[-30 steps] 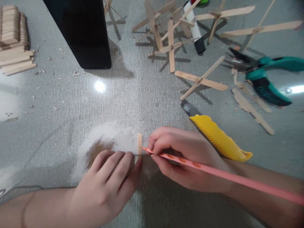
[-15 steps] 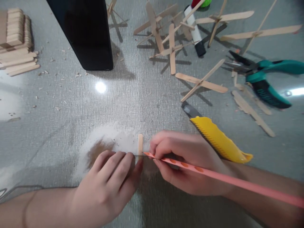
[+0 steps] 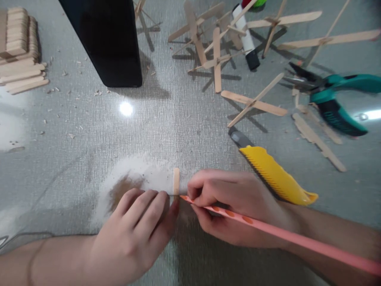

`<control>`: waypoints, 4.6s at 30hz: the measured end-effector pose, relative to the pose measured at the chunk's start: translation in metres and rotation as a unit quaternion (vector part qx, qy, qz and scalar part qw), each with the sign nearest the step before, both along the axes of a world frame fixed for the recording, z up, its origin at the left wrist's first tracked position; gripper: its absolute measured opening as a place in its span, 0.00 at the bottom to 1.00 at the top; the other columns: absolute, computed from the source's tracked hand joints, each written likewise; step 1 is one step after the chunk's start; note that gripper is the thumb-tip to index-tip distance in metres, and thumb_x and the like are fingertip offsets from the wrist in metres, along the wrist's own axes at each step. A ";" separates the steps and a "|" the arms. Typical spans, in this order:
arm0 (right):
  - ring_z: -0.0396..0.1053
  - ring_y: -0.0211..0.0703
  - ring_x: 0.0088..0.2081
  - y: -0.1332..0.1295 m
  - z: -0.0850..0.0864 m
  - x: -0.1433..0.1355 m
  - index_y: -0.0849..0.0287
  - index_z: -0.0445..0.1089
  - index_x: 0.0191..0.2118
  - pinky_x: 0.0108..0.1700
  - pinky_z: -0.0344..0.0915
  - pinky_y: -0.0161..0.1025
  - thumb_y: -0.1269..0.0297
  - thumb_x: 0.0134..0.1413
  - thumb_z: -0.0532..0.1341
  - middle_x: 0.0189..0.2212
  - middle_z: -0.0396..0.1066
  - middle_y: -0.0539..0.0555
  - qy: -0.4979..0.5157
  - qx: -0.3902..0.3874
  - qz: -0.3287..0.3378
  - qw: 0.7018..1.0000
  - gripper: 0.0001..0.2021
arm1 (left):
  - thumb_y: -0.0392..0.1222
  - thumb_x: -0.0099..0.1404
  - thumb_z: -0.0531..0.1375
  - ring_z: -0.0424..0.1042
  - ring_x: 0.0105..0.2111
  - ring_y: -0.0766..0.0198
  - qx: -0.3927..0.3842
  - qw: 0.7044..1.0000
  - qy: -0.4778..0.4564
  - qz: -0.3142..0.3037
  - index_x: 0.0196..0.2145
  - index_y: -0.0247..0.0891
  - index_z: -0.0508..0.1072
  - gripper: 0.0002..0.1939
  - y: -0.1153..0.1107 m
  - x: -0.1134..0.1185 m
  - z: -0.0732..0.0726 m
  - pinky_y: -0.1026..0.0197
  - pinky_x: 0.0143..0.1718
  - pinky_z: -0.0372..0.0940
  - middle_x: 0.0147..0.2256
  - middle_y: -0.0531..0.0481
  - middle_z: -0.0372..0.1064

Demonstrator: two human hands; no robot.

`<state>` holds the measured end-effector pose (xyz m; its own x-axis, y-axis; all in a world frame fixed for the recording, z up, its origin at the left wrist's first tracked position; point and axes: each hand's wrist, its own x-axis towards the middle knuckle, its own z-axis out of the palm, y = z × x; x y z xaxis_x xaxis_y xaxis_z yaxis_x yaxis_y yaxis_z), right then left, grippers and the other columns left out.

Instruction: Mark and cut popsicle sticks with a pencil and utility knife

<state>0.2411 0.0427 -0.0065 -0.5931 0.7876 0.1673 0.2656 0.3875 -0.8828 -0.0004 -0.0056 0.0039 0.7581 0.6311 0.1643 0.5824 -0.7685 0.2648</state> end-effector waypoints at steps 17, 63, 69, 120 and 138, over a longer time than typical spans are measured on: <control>0.69 0.30 0.30 -0.003 -0.002 0.001 0.56 0.62 0.31 0.31 0.66 0.28 0.78 0.55 0.59 0.32 0.71 0.48 -0.013 -0.004 0.003 1.000 0.09 | 0.31 0.68 0.60 0.70 0.47 0.47 0.001 1.000 -0.006 -0.003 0.53 0.27 0.75 0.16 0.000 0.001 -0.001 0.44 0.44 0.66 0.51 0.36 0.69; 0.68 0.31 0.28 -0.001 0.001 -0.001 0.55 0.61 0.30 0.29 0.64 0.30 0.78 0.54 0.60 0.31 0.71 0.47 -0.022 -0.005 -0.007 1.000 0.10 | 0.31 0.67 0.62 0.71 0.47 0.46 -0.003 1.000 -0.008 0.000 0.53 0.28 0.75 0.17 0.000 0.000 -0.003 0.44 0.44 0.67 0.51 0.36 0.71; 0.68 0.31 0.27 0.003 0.001 -0.001 0.55 0.61 0.31 0.28 0.64 0.30 0.77 0.54 0.61 0.31 0.71 0.47 0.016 -0.020 -0.032 0.999 0.10 | 0.32 0.67 0.63 0.71 0.45 0.50 0.015 1.000 -0.005 -0.002 0.52 0.29 0.76 0.16 0.002 0.001 -0.003 0.47 0.43 0.67 0.50 0.37 0.71; 0.71 0.51 0.47 0.001 -0.011 0.004 0.66 0.71 0.57 0.48 0.68 0.50 0.74 0.69 0.52 0.57 0.73 0.62 -0.170 0.205 0.016 0.964 0.17 | 0.31 0.69 0.61 0.69 0.60 0.46 -0.047 0.995 -0.084 0.007 0.48 0.31 0.77 0.11 0.032 -0.010 -0.007 0.42 0.59 0.70 0.54 0.39 0.72; 0.72 0.51 0.46 0.001 -0.011 0.004 0.63 0.71 0.56 0.48 0.69 0.52 0.74 0.69 0.51 0.57 0.74 0.61 -0.169 0.197 0.014 0.966 0.16 | 0.30 0.67 0.63 0.71 0.59 0.45 -0.044 0.995 -0.084 0.017 0.47 0.32 0.77 0.11 0.033 -0.012 -0.007 0.42 0.60 0.72 0.54 0.39 0.74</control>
